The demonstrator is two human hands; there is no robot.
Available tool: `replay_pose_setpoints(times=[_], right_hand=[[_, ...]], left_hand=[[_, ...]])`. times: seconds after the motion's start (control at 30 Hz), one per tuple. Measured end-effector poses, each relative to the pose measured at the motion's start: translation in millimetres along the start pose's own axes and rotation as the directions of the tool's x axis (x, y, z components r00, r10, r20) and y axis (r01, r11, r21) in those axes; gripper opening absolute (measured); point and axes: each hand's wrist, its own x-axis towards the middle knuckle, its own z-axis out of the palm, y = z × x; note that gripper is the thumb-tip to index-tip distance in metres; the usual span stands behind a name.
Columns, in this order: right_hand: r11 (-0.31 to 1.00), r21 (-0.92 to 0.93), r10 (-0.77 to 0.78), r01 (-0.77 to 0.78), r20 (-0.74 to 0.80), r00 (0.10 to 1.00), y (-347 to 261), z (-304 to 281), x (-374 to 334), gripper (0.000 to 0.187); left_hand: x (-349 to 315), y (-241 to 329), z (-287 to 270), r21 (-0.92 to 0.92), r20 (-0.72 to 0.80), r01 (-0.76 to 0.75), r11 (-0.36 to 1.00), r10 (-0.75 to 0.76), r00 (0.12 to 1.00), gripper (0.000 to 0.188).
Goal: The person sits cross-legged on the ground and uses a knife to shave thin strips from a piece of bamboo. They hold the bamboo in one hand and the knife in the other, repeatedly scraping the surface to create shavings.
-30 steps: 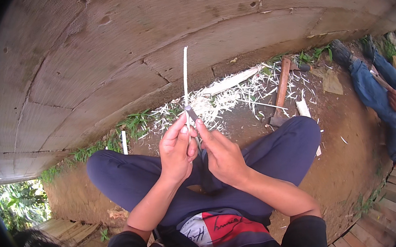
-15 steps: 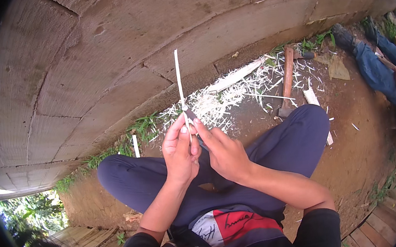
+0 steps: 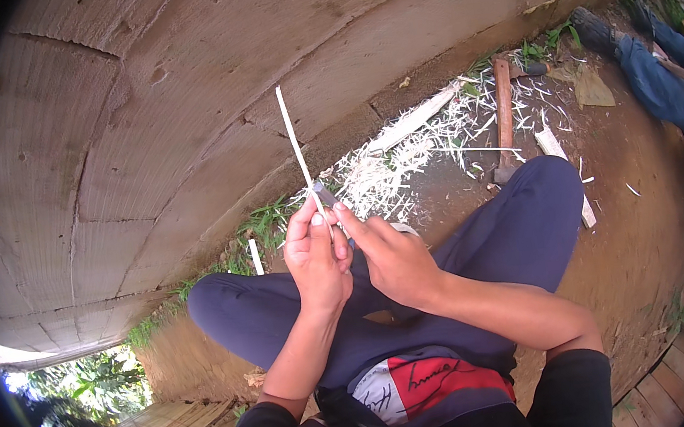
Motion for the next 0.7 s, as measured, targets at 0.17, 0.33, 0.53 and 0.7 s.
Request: replay_pose_setpoints(times=[0.17,0.33,0.53,0.7], right_hand=[[0.998,0.070,-0.002,0.006,-0.059,0.998,1.4,-1.4,2.5,0.062],[0.996,0.080,0.033,-0.030,-0.037,0.999,0.9,-3.7,4.1,0.062],[0.992,0.120,0.036,-0.028,-0.071,0.997,3.6,1.0,3.3,0.063],[0.997,0.045,0.057,-0.056,-0.032,0.998,6.2,0.7,0.9,0.065]], left_hand=[[-2.6,-8.5,3.5,0.027,-0.018,0.025,0.999,-0.025,1.000,0.026],[-1.5,-8.7,3.8,-0.007,0.000,0.045,0.999,-0.045,0.999,0.026],[-2.3,-11.2,4.6,0.051,-0.006,0.058,0.997,-0.058,0.998,0.027],[-5.2,-11.0,6.9,0.040,-0.042,0.067,0.997,-0.066,0.997,0.027]])
